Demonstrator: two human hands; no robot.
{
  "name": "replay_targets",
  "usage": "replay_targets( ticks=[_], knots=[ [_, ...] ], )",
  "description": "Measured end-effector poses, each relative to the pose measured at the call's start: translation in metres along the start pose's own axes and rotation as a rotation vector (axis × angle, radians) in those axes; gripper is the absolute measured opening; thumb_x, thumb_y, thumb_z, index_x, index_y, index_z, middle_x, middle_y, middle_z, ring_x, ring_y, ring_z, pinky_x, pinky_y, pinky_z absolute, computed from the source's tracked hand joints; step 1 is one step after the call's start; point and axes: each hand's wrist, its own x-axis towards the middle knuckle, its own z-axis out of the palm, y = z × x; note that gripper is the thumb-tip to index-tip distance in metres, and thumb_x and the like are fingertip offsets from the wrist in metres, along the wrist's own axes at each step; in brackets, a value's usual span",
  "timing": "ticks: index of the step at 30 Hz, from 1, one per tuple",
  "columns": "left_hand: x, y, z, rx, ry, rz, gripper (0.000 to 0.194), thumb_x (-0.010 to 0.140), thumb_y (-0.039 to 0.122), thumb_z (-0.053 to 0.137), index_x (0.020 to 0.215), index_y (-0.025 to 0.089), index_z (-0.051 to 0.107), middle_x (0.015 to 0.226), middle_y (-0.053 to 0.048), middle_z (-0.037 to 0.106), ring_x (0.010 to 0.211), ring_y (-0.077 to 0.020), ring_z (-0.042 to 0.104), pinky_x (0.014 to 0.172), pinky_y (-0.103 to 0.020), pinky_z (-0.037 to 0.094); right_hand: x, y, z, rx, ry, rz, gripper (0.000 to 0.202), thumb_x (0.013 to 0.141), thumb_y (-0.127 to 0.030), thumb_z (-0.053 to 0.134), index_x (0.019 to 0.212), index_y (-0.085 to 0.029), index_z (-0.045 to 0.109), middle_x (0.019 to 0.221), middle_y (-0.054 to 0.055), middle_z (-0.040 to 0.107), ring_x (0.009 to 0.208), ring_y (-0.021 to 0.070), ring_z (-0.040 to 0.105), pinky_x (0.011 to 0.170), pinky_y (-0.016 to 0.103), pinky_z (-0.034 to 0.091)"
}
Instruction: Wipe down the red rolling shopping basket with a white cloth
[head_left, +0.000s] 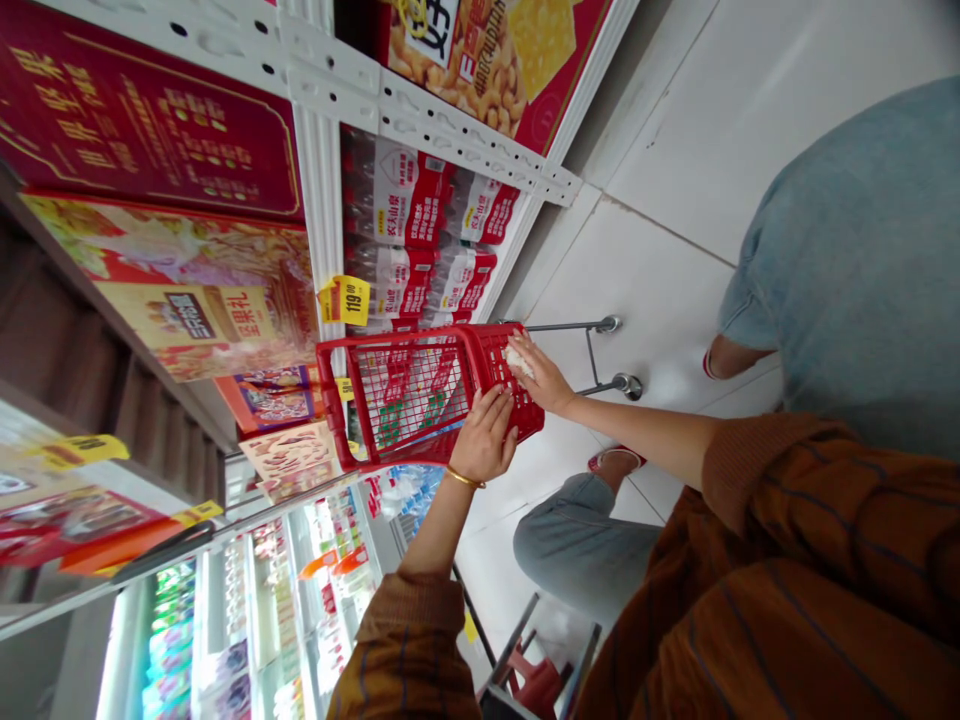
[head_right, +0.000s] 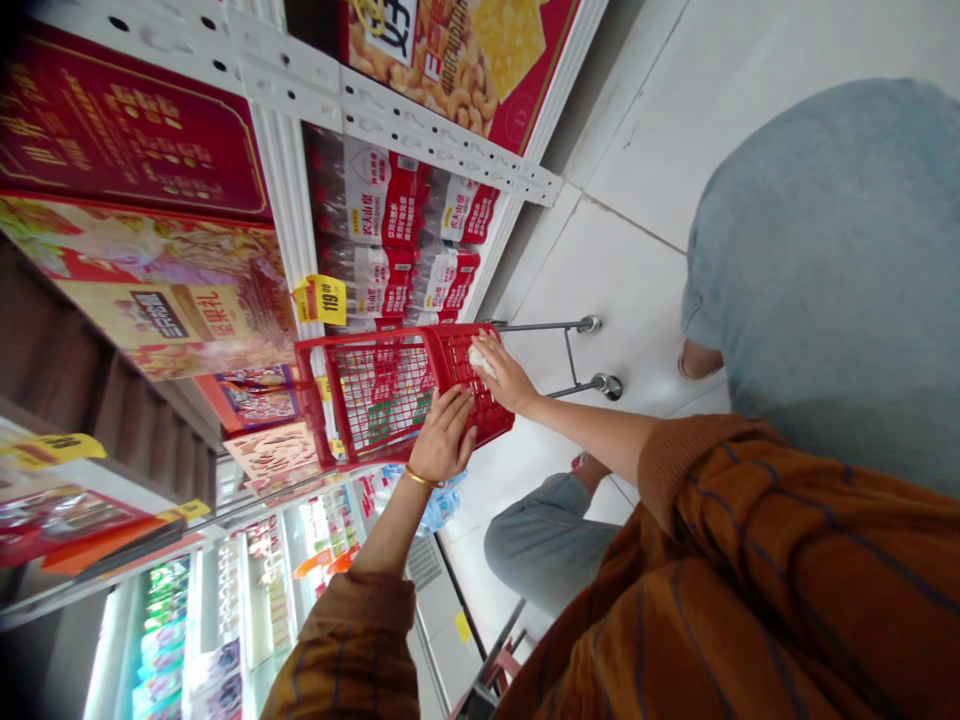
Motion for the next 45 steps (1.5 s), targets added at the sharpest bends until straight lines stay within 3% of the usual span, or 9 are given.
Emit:
replay_targets(
  ticks=[7, 14, 17, 20, 23, 26, 30, 36, 45],
  knots=[
    [0.000, -0.001, 0.000, -0.007, 0.021, 0.014, 0.050, 0.092, 0.022, 0.045, 0.139, 0.008, 0.040, 0.134, -0.022, 0.055, 0.140, -0.0318, 0.035, 0.112, -0.061, 0.033, -0.038, -0.008, -0.001, -0.005, -0.079, -0.105, 0.065, 0.092, -0.004, 0.029, 0.152, -0.030, 0.021, 0.157, 0.004, 0.027, 0.147, 0.0166, 0.016, 0.120, 0.046, 0.025],
    [0.000, -0.001, 0.001, -0.024, 0.021, -0.006, 0.046, 0.091, 0.022, 0.045, 0.136, 0.010, 0.044, 0.132, -0.020, 0.057, 0.140, -0.0321, 0.036, 0.111, -0.062, 0.033, -0.081, -0.015, -0.017, -0.010, -0.267, -0.201, 0.066, 0.090, -0.001, 0.035, 0.151, -0.026, 0.025, 0.157, 0.008, 0.026, 0.147, 0.0189, 0.017, 0.118, 0.048, 0.028],
    [0.000, 0.000, 0.000, -0.014, 0.054, 0.009, 0.043, 0.091, 0.020, 0.046, 0.132, 0.009, 0.047, 0.127, -0.020, 0.060, 0.138, -0.0322, 0.038, 0.110, -0.062, 0.034, -0.058, -0.017, -0.019, -0.014, -0.147, -0.140, 0.058, 0.094, -0.007, 0.035, 0.148, -0.026, 0.031, 0.158, 0.009, 0.023, 0.147, 0.0209, 0.016, 0.118, 0.050, 0.026],
    [0.000, 0.001, 0.000, 0.004, 0.078, 0.027, 0.040, 0.090, 0.017, 0.047, 0.128, 0.008, 0.050, 0.125, -0.020, 0.061, 0.138, -0.0323, 0.039, 0.110, -0.062, 0.036, -0.014, -0.018, -0.014, -0.031, 0.047, -0.093, 0.048, 0.096, -0.021, 0.043, 0.144, -0.026, 0.039, 0.159, 0.008, 0.021, 0.148, 0.0231, 0.009, 0.119, 0.052, 0.022],
    [0.002, 0.001, -0.001, 0.016, 0.094, 0.045, 0.039, 0.089, 0.016, 0.048, 0.126, 0.008, 0.052, 0.122, -0.020, 0.063, 0.135, -0.0323, 0.042, 0.109, -0.062, 0.038, 0.023, -0.016, -0.007, -0.019, 0.055, -0.081, 0.044, 0.097, -0.032, 0.045, 0.140, -0.026, 0.045, 0.156, 0.007, 0.029, 0.149, 0.0226, 0.009, 0.119, 0.052, 0.022],
    [0.005, 0.000, -0.002, 0.000, 0.102, 0.044, 0.038, 0.089, 0.017, 0.047, 0.127, 0.011, 0.052, 0.119, -0.018, 0.065, 0.132, -0.0318, 0.046, 0.108, -0.063, 0.038, 0.033, -0.012, -0.002, 0.031, 0.007, -0.070, 0.044, 0.097, -0.035, 0.042, 0.140, -0.025, 0.045, 0.153, 0.008, 0.037, 0.147, 0.0207, 0.019, 0.119, 0.050, 0.024],
    [0.008, -0.002, -0.003, -0.024, 0.119, 0.050, 0.038, 0.089, 0.017, 0.047, 0.126, 0.010, 0.053, 0.117, -0.018, 0.065, 0.131, -0.0319, 0.047, 0.108, -0.064, 0.038, 0.020, -0.008, -0.003, 0.071, -0.018, -0.067, 0.045, 0.097, -0.026, 0.040, 0.142, -0.026, 0.043, 0.151, 0.007, 0.040, 0.143, 0.0189, 0.030, 0.119, 0.045, 0.028],
    [0.008, -0.001, -0.002, -0.031, 0.136, 0.049, 0.035, 0.089, 0.017, 0.047, 0.123, 0.011, 0.056, 0.117, -0.017, 0.066, 0.131, -0.0314, 0.048, 0.109, -0.064, 0.037, -0.002, -0.013, -0.003, 0.044, -0.021, -0.112, 0.059, 0.091, -0.007, 0.033, 0.146, -0.026, 0.036, 0.154, 0.004, 0.035, 0.146, 0.0162, 0.022, 0.120, 0.044, 0.025],
    [0.004, -0.002, -0.002, -0.001, 0.120, 0.041, 0.035, 0.089, 0.018, 0.048, 0.122, 0.011, 0.057, 0.119, -0.017, 0.066, 0.129, -0.0304, 0.050, 0.109, -0.062, 0.038, -0.063, -0.015, -0.009, 0.046, -0.182, -0.165, 0.063, 0.092, -0.005, 0.032, 0.150, -0.028, 0.025, 0.158, 0.007, 0.026, 0.146, 0.0166, 0.020, 0.119, 0.045, 0.026]
  ],
)
